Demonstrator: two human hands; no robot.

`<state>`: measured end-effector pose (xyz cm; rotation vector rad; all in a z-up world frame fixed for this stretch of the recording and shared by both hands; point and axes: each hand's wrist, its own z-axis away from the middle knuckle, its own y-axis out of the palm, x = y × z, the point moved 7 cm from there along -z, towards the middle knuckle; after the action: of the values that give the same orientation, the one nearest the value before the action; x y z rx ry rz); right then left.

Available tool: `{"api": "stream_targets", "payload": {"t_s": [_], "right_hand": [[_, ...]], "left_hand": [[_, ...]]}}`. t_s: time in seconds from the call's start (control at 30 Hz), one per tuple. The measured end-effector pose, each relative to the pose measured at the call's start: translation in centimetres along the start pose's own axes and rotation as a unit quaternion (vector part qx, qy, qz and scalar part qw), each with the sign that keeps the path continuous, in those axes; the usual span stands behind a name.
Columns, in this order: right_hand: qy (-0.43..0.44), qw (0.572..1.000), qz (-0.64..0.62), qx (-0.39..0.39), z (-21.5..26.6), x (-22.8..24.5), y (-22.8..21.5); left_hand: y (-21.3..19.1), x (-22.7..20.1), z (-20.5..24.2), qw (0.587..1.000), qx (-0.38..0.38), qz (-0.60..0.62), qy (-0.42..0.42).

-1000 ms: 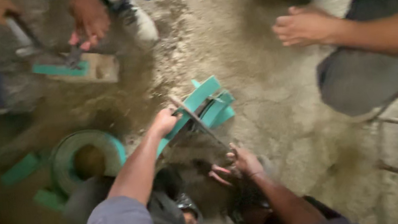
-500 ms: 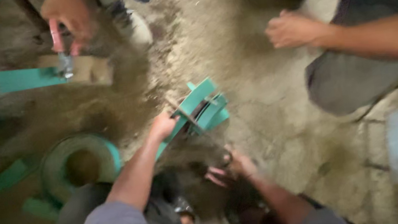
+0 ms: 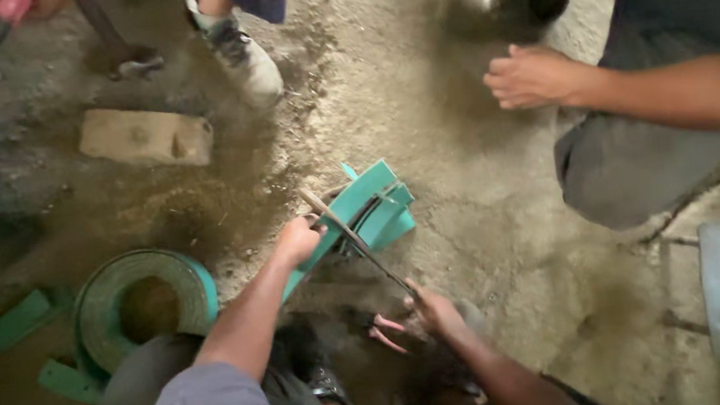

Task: The person uses a hand saw to cut a green plastic strip into smaller pieces while squatting on the floor. The cut pieces are placed in a pile nearby.

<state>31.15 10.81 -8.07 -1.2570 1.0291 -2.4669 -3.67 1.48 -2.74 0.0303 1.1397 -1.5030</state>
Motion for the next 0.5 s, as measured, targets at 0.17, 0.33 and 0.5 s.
{"api": "stream_targets", "payload": {"t_s": [0.17,0.33,0.5], "right_hand": [[0.067,0.992,0.093,0.060,4.5,-2.6,-1.0],[-0.097,0.993,0.030,-0.063,0.3,0.8,-0.6],[0.133,0.964,-0.231,-0.017,2.0,-1.3,-1.4]], "left_hand": [[1.7,0.5,0.5,0.992,0.024,0.118,0.048],[1.6,1.9,-1.5,1.000,0.002,0.015,-0.002],[2.1,1.8,-2.1,1.000,0.000,0.008,0.010]]}}
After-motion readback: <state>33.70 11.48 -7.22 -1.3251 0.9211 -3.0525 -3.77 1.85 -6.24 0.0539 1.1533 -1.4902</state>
